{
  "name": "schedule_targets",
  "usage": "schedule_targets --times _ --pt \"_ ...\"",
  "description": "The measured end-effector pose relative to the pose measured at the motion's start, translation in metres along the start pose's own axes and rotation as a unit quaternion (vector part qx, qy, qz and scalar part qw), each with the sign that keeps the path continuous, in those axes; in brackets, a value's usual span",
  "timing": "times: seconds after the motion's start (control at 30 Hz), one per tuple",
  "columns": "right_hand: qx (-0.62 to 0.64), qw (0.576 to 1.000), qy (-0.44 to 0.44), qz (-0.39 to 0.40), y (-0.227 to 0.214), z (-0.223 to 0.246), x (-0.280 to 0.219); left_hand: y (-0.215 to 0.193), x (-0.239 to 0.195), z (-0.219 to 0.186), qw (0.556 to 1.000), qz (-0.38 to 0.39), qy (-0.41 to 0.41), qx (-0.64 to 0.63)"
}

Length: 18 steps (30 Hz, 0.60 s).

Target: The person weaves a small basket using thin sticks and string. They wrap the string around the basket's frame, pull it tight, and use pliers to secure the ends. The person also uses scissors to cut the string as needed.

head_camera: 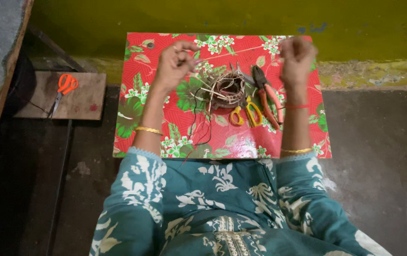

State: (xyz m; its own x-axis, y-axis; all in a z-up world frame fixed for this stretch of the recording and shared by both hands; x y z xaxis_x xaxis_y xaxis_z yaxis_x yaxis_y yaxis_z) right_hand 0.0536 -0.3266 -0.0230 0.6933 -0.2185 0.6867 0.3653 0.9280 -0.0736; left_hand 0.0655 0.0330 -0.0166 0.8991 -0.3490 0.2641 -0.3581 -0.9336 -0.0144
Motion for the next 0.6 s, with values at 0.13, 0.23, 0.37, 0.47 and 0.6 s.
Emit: schedule_targets --times 0.13,0.23,0.37,0.47,0.6 --pt "-0.044 0.986 0.039 -0.155 -0.09 -0.037 0.01 -0.033 -0.013 -0.005 0.996 -0.073 -0.046 0.036" --pt "-0.093 0.961 -0.015 -0.262 -0.129 -0.043 0.008 -0.051 -0.021 -0.009 0.987 -0.131 -0.075 0.055" --pt "0.002 0.99 -0.017 -0.142 -0.078 -0.029 0.007 -0.031 -0.012 -0.009 0.993 -0.093 -0.047 0.053" --pt "0.06 0.994 0.059 0.076 0.025 0.004 -0.014 0.014 0.002 -0.007 0.995 -0.033 -0.049 0.085" --pt "0.245 0.939 0.152 0.186 0.103 0.067 -0.036 0.061 0.007 -0.03 0.996 0.039 0.021 0.081"
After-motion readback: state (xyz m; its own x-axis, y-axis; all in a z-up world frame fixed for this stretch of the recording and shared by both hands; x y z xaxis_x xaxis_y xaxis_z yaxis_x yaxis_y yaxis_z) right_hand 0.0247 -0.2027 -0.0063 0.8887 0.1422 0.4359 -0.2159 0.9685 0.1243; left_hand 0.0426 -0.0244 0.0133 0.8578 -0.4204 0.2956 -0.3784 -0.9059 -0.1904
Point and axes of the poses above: each hand's wrist, its own x-axis towards the middle knuckle, its own y-axis out of the palm, z = x × y, the point moved 5 cm from there along x, towards the middle knuckle, and after that the axes turned 8 degrees about -y, right-handed, at the moved point
